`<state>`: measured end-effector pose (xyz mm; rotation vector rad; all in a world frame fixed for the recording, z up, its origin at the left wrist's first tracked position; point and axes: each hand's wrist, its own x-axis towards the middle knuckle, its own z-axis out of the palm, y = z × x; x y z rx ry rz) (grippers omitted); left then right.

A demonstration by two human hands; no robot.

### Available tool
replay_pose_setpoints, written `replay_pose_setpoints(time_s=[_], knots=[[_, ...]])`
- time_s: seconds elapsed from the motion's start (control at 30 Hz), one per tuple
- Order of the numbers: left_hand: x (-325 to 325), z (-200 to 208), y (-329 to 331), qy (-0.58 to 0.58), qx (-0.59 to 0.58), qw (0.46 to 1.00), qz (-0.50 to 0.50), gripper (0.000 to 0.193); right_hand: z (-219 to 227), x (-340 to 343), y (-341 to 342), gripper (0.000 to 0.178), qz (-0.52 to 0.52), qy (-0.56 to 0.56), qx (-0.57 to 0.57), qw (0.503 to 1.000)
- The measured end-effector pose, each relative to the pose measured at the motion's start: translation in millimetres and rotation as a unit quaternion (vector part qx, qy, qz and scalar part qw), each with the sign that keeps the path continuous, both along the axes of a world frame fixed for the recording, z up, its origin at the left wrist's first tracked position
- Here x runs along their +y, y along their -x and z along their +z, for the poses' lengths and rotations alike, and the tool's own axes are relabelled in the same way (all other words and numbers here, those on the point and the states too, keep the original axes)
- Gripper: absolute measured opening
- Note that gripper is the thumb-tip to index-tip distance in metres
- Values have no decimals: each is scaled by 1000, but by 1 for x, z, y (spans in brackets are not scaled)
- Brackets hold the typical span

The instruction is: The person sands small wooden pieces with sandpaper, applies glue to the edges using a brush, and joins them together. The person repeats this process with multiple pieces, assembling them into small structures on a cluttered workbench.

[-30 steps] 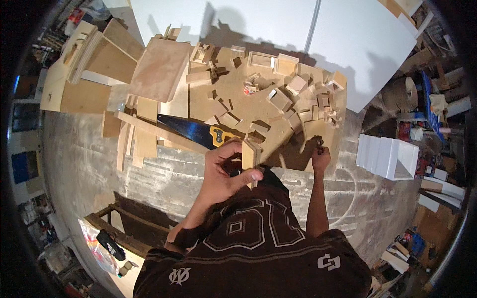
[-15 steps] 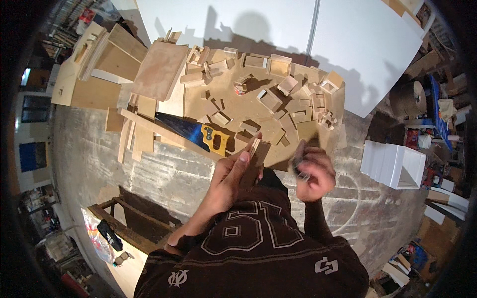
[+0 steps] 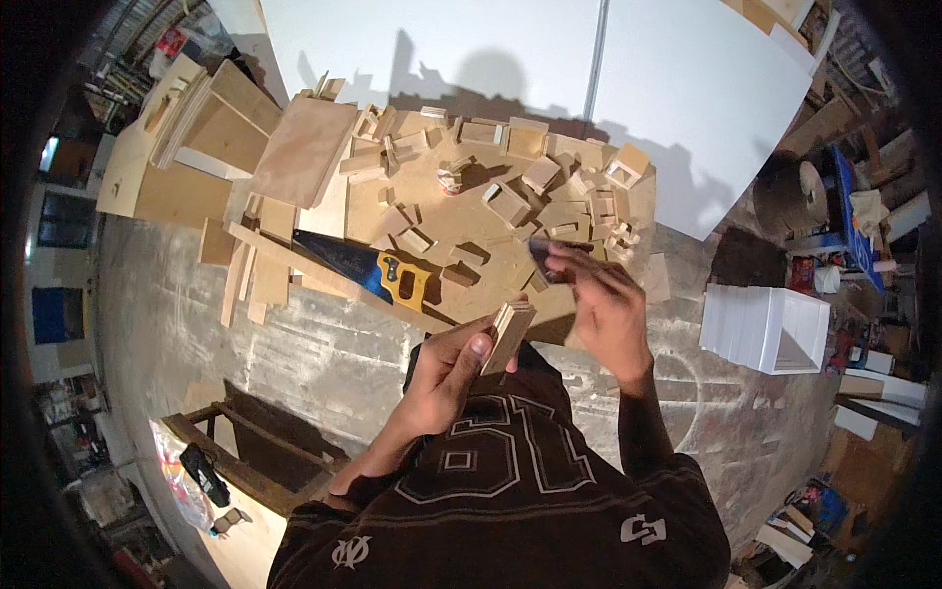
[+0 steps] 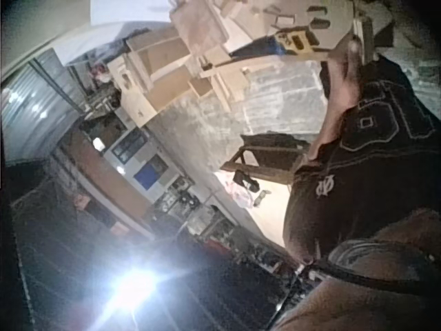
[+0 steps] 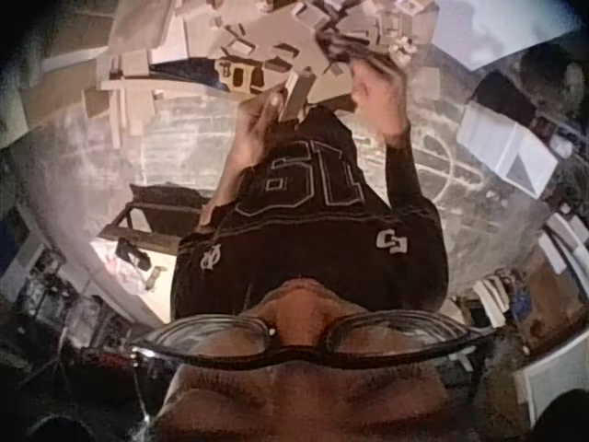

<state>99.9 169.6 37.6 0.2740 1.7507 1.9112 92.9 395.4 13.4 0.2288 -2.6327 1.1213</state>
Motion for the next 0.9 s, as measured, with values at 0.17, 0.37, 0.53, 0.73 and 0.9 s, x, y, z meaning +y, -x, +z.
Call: replay_pose_setpoints(time_s=[0.17, 0.37, 0.53, 0.73, 0.9], knots=[[2, -19, 1, 75, 70, 993, -55, 40, 1, -13, -32, 36, 66, 117, 55, 989], [10, -13, -2, 71, 138, 986, -55, 38, -14, 9, -52, 22, -23, 169, -48, 984], [7, -15, -11, 76, 78, 993, -40, 41, -30, 12, -51, 31, 26, 103, -56, 993], [16, -16, -14, 4, -34, 996, -76, 44, -4, -1, -55, 35, 59, 90, 98, 989], [22, -48, -13, -134, -149, 980, -13, 44, -29, 32, -62, 53, -18, -40, 75, 996]])
